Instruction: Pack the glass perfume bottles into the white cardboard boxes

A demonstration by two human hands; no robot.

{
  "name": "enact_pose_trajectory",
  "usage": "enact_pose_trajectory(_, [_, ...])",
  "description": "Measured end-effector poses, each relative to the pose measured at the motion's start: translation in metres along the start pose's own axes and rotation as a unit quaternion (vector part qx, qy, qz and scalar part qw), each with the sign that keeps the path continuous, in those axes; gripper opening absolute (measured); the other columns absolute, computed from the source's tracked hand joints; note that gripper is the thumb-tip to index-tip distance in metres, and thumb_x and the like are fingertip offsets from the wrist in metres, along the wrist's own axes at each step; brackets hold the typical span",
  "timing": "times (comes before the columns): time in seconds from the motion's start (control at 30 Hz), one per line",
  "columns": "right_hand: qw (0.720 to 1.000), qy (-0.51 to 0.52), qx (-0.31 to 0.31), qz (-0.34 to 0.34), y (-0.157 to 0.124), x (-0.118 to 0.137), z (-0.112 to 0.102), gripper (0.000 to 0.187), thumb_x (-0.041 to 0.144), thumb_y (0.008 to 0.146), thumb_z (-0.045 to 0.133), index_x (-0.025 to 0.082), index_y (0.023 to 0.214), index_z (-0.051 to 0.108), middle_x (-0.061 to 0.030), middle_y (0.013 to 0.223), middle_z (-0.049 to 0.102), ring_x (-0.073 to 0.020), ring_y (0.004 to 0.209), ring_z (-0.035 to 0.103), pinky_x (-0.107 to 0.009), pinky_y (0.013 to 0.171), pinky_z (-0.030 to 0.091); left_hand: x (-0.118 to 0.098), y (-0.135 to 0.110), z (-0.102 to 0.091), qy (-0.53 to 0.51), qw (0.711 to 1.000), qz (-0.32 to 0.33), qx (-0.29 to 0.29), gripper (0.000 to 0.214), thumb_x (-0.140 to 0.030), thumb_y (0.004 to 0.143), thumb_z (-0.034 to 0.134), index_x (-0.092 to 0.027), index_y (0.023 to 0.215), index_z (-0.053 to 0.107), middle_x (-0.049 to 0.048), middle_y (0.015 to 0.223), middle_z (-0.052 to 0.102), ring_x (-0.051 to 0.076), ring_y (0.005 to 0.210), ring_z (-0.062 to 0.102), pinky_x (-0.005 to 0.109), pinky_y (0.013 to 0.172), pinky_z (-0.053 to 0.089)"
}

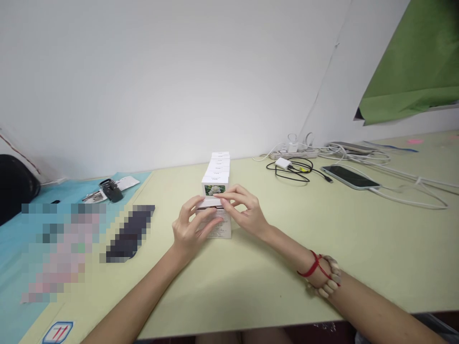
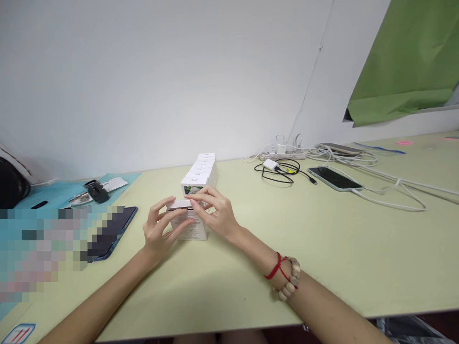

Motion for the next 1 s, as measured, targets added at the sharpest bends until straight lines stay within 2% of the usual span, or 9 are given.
enact_pose_trajectory(0.1, [1.000, 0.005, -0.006, 0.007, 0.000, 0.000, -0.001, 0.022, 0.024, 0.083, 0.051, 0.025, 0.099, 0.065, -0.0021, 0.081, 0.054, -0.0105, 0.076, 0.055, -0.021, 0.056, 0.054, 0.001, 0.002, 0.002, 0.009, 1.000, -0.019, 0.015, 0.026, -0.026, 0.069, 0.069, -0.021, 0.091, 0.057, 0.0057, 0.108, 0.052, 0.016, 0.097, 0.057, 0.023, 0.067, 0.055])
enact_pose_trajectory(0.23, [1.000, 0.003, 0.008, -0.010, -0.001, 0.004, 0.002, 0.022, 0.022, 0.084, 0.049, 0.024, 0.099, 0.065, -0.0026, 0.084, 0.054, -0.0108, 0.076, 0.056, -0.021, 0.057, 0.053, 0.006, 0.000, 0.014, 0.020, 0.994, -0.057, 0.086, 0.025, -0.032, 0.073, 0.064, -0.018, 0.090, 0.052, 0.0101, 0.113, 0.050, 0.017, 0.097, 0.057, 0.018, 0.051, 0.048])
enact_pose_trajectory(0.33, [0.998, 0.007, 0.032, -0.045, -0.003, 0.007, 0.006, 0.023, 0.020, 0.085, 0.046, 0.024, 0.100, 0.063, -0.0037, 0.089, 0.054, -0.0116, 0.079, 0.056, -0.023, 0.060, 0.053, 0.005, -0.002, 0.020, 0.025, 0.992, -0.045, 0.118, 0.020, -0.030, 0.076, 0.060, -0.019, 0.090, 0.053, 0.0108, 0.120, 0.045, 0.016, 0.094, 0.058, 0.017, 0.050, 0.047])
enact_pose_trajectory(0.43, [0.997, 0.011, 0.050, -0.057, -0.004, 0.007, 0.009, 0.024, 0.019, 0.086, 0.044, 0.024, 0.101, 0.062, -0.0043, 0.093, 0.054, -0.0129, 0.083, 0.056, -0.025, 0.064, 0.052, 0.003, -0.002, 0.017, 0.040, 0.994, -0.026, 0.099, 0.017, -0.029, 0.075, 0.062, -0.020, 0.088, 0.055, 0.0100, 0.124, 0.042, 0.015, 0.095, 0.058, 0.018, 0.056, 0.050])
enact_pose_trajectory(0.67, [0.997, 0.019, 0.061, -0.045, -0.003, 0.006, 0.010, 0.024, 0.019, 0.085, 0.045, 0.025, 0.099, 0.064, -0.0047, 0.093, 0.054, -0.0143, 0.085, 0.055, -0.027, 0.067, 0.051, -0.001, -0.001, 0.001, 0.078, 0.997, 0.003, -0.003, 0.024, -0.033, 0.066, 0.071, -0.021, 0.082, 0.057, 0.0087, 0.121, 0.046, 0.020, 0.105, 0.055, 0.023, 0.064, 0.056])
enact_pose_trajectory(0.87, [0.993, 0.010, 0.063, -0.099, -0.003, 0.013, 0.007, 0.028, 0.015, 0.082, 0.048, 0.027, 0.101, 0.064, -0.0044, 0.093, 0.054, -0.0132, 0.078, 0.055, -0.030, 0.067, 0.050, -0.001, -0.001, -0.001, 0.069, 0.998, 0.002, -0.013, 0.027, -0.033, 0.065, 0.072, -0.020, 0.082, 0.056, 0.0077, 0.112, 0.049, 0.015, 0.095, 0.058, 0.021, 0.062, 0.055])
enact_pose_trajectory(1.0, [0.990, -0.001, 0.064, -0.122, -0.004, 0.016, 0.007, 0.030, 0.013, 0.079, 0.051, 0.027, 0.101, 0.065, -0.0048, 0.092, 0.053, -0.0144, 0.083, 0.054, -0.030, 0.070, 0.049, 0.000, 0.000, -0.003, 0.064, 0.998, -0.010, -0.020, 0.038, -0.032, 0.065, 0.072, -0.021, 0.095, 0.051, 0.0076, 0.107, 0.050, 0.015, 0.093, 0.058, 0.020, 0.060, 0.053])
Point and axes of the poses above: each hand's wrist, its own y-axis towards the middle knuckle, its own z-axis out of the palm, x = y × z, the point moved 9 cm from there along y, towards the middle knuckle
